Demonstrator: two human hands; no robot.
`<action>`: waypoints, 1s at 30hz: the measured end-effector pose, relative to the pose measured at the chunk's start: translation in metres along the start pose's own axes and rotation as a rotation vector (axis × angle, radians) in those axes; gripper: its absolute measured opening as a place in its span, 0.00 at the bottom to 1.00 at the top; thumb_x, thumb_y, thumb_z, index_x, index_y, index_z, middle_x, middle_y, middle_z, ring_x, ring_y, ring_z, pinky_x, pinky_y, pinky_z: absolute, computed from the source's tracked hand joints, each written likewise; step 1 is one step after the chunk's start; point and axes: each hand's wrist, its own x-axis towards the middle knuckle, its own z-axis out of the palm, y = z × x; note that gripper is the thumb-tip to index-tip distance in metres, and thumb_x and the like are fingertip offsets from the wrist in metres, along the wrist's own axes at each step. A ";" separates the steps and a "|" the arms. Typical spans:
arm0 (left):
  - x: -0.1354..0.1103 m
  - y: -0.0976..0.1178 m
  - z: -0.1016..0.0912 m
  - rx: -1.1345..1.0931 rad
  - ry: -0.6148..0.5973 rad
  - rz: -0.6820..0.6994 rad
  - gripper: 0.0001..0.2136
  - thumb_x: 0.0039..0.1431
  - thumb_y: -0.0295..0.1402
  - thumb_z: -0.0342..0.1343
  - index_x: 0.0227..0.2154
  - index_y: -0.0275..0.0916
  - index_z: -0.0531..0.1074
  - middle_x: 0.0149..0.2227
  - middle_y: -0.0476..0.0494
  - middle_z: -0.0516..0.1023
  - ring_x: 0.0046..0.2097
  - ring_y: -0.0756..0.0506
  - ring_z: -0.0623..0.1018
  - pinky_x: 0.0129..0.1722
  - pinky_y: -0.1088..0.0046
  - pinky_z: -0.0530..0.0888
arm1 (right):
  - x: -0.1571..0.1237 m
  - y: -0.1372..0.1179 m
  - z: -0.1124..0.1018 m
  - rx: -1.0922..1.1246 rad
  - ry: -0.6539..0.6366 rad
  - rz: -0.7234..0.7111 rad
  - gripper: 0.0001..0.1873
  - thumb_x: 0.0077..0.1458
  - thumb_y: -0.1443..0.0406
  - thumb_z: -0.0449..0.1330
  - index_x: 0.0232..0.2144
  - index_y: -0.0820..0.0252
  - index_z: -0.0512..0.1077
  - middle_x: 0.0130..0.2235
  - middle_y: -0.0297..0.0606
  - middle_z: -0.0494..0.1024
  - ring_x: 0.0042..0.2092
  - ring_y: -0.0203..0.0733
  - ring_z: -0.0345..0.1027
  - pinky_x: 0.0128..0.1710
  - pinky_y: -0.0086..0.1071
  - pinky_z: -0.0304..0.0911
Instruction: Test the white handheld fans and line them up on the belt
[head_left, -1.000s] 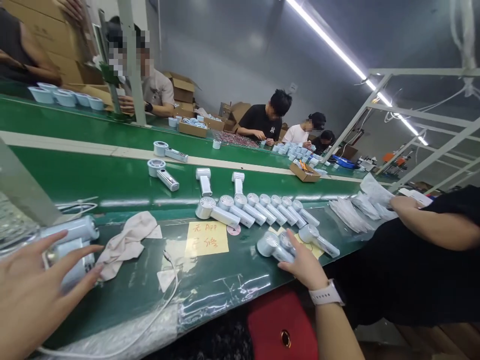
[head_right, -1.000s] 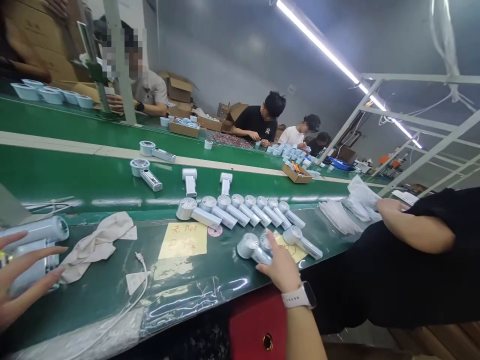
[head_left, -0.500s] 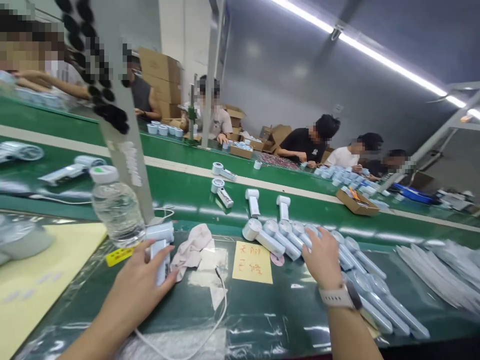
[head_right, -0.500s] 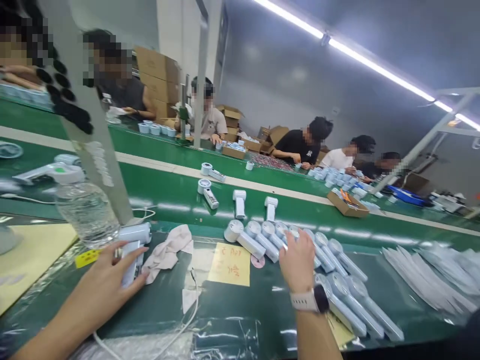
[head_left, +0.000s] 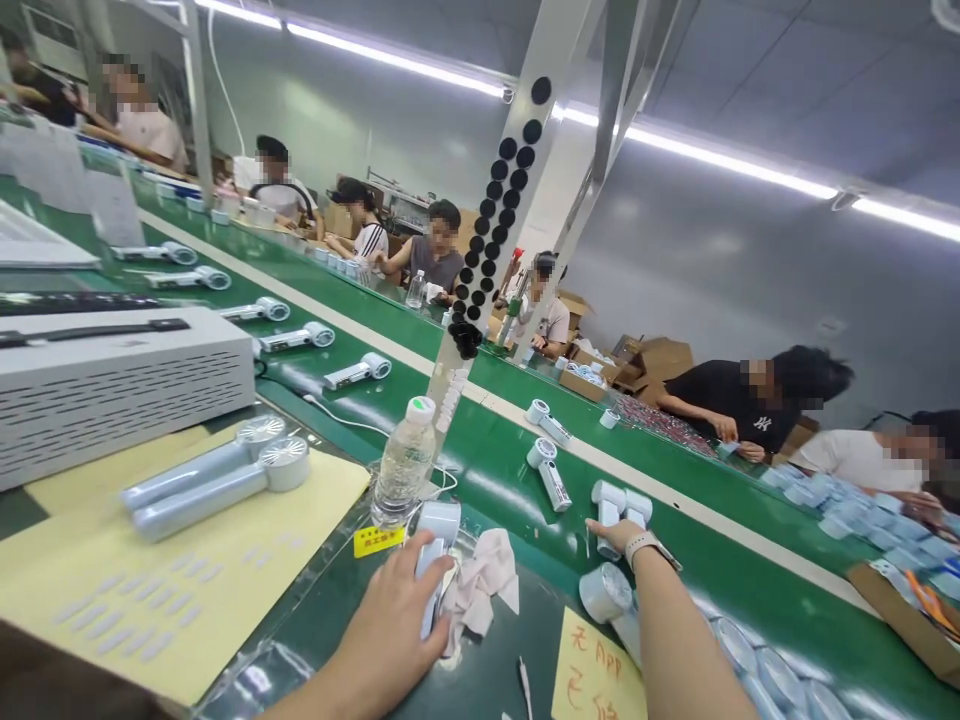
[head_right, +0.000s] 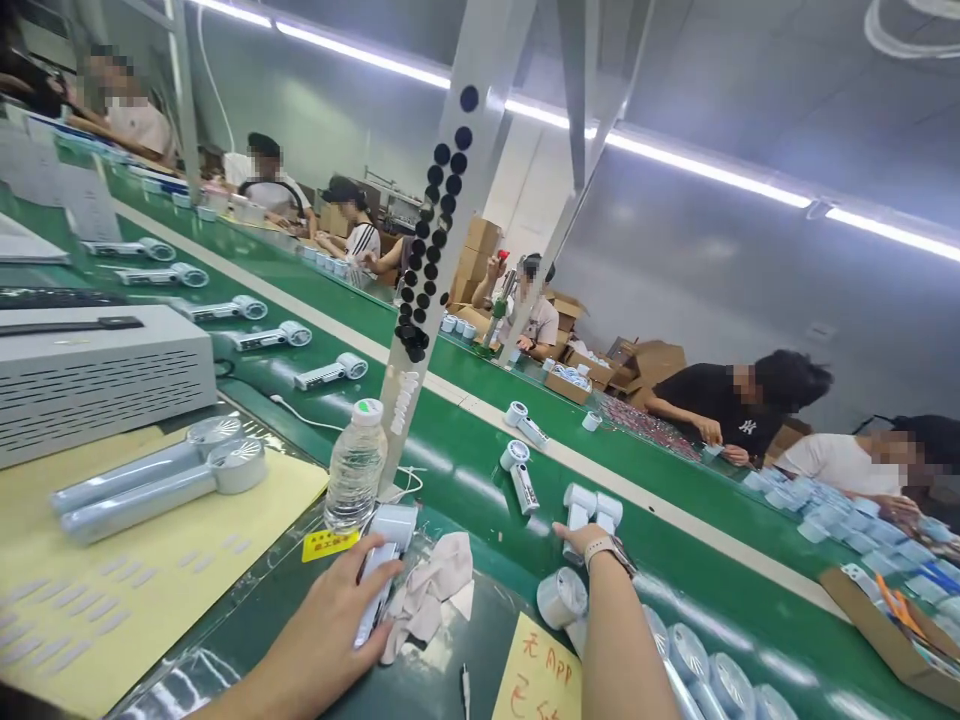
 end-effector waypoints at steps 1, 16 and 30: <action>0.000 0.000 0.000 -0.006 -0.005 0.000 0.19 0.53 0.28 0.53 0.48 0.42 0.77 0.59 0.31 0.70 0.57 0.32 0.74 0.54 0.50 0.74 | 0.001 -0.002 0.001 0.007 -0.035 0.008 0.15 0.63 0.59 0.61 0.48 0.62 0.71 0.48 0.41 0.76 0.44 0.43 0.73 0.43 0.42 0.72; -0.041 0.066 0.006 -1.950 -0.389 -0.151 0.32 0.56 0.55 0.56 0.57 0.40 0.66 0.57 0.32 0.72 0.59 0.35 0.72 0.60 0.53 0.66 | -0.231 -0.012 0.051 0.415 0.541 -0.455 0.26 0.55 0.49 0.57 0.48 0.60 0.74 0.61 0.56 0.64 0.59 0.65 0.62 0.53 0.54 0.64; -0.040 0.043 -0.017 -2.066 -0.203 -0.330 0.25 0.37 0.51 0.71 0.34 0.36 0.80 0.33 0.41 0.84 0.33 0.42 0.82 0.35 0.71 0.78 | -0.222 -0.032 0.071 0.730 0.174 -0.307 0.06 0.56 0.63 0.55 0.28 0.57 0.66 0.36 0.50 0.75 0.42 0.56 0.69 0.44 0.49 0.64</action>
